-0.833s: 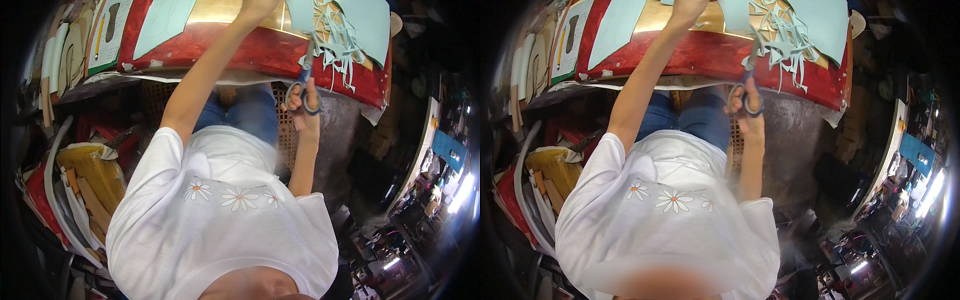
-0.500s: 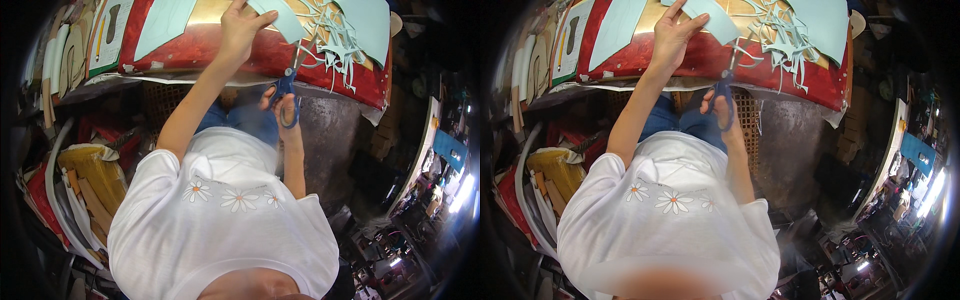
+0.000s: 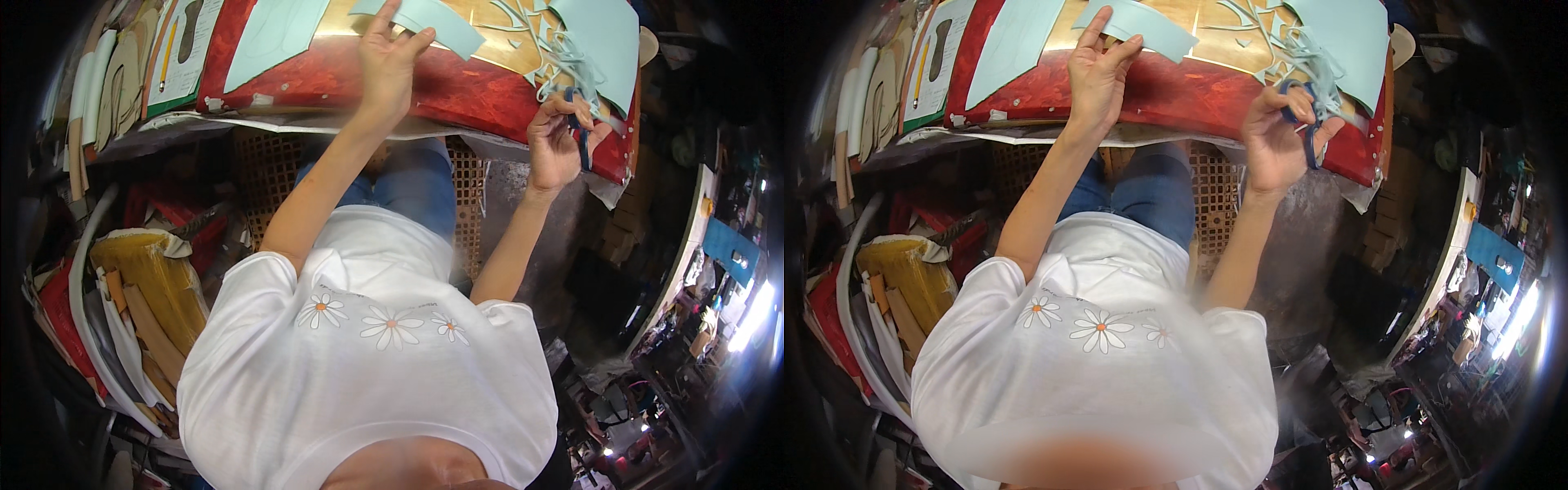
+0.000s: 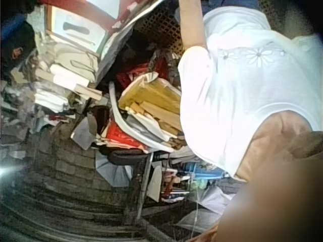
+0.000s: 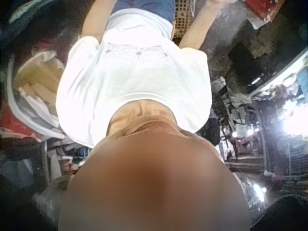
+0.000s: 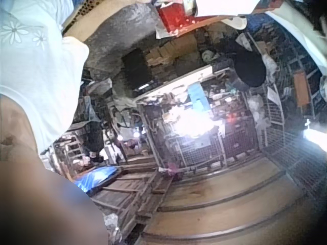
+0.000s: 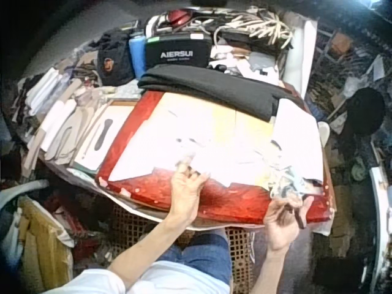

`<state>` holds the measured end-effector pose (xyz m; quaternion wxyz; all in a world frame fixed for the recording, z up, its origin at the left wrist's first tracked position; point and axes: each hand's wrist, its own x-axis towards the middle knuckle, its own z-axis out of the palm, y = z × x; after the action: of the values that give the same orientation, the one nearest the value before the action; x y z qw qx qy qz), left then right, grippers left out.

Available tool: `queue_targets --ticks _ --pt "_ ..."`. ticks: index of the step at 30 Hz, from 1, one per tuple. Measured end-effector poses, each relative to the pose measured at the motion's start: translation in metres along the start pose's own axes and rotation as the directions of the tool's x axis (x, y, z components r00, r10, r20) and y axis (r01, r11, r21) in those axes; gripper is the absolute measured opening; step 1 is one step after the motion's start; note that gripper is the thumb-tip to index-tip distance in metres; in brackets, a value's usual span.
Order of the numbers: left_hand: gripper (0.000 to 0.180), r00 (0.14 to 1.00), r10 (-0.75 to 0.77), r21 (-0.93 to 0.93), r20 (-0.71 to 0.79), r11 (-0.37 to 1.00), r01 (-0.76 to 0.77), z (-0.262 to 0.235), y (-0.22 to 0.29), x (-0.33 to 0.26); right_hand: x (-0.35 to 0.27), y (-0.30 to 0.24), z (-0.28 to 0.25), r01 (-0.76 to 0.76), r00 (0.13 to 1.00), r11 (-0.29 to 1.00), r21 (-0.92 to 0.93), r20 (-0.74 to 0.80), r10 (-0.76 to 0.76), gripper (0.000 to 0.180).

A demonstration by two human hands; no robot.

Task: The person cuts light-blue foam sheets into shapes using scissors. They repeatedly trim edges and curves, then gather the cut pieces and scraps and place them into a nearby bin.

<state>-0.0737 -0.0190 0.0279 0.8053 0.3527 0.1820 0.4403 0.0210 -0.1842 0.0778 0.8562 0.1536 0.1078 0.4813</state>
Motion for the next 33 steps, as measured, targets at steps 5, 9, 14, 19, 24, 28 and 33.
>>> queue_targets --ticks 5,9,14,19,24,28,33 --pt "0.078 0.999 -0.029 0.025 -0.027 0.999 0.030 -0.001 0.004 -0.001 -0.035 0.046 -0.004 -0.347 0.887 0.938 0.012 -0.320 0.332 0.059" --pt "0.071 0.997 -0.065 0.037 -0.048 0.997 0.067 -0.002 0.001 0.000 -0.030 0.041 -0.012 -0.384 0.923 0.865 -0.322 -0.142 0.357 0.066" --pt "0.048 0.992 -0.115 -0.019 -0.042 0.993 0.115 0.003 0.008 -0.002 -0.023 0.038 -0.041 -0.188 0.979 0.213 -0.959 -0.200 -0.033 0.066" --pt "0.042 0.997 -0.073 0.079 -0.019 0.994 0.074 0.013 0.017 -0.019 -0.027 0.042 -0.063 -0.086 0.989 -0.168 -0.982 -0.064 -0.132 0.064" --pt "0.046 0.998 -0.056 0.148 -0.012 0.987 0.057 0.018 0.021 -0.030 -0.027 0.040 -0.059 -0.115 0.987 -0.202 -0.973 -0.089 -0.135 0.067" --pt "0.047 1.000 -0.014 0.175 0.005 0.985 0.013 0.018 0.021 -0.035 -0.026 0.039 -0.056 -0.111 0.990 -0.275 -0.955 -0.082 -0.115 0.069" --pt "0.048 0.999 0.012 0.165 0.040 0.986 -0.018 0.017 0.021 -0.037 -0.032 0.036 -0.054 -0.143 0.986 -0.273 -0.951 -0.115 -0.118 0.072"
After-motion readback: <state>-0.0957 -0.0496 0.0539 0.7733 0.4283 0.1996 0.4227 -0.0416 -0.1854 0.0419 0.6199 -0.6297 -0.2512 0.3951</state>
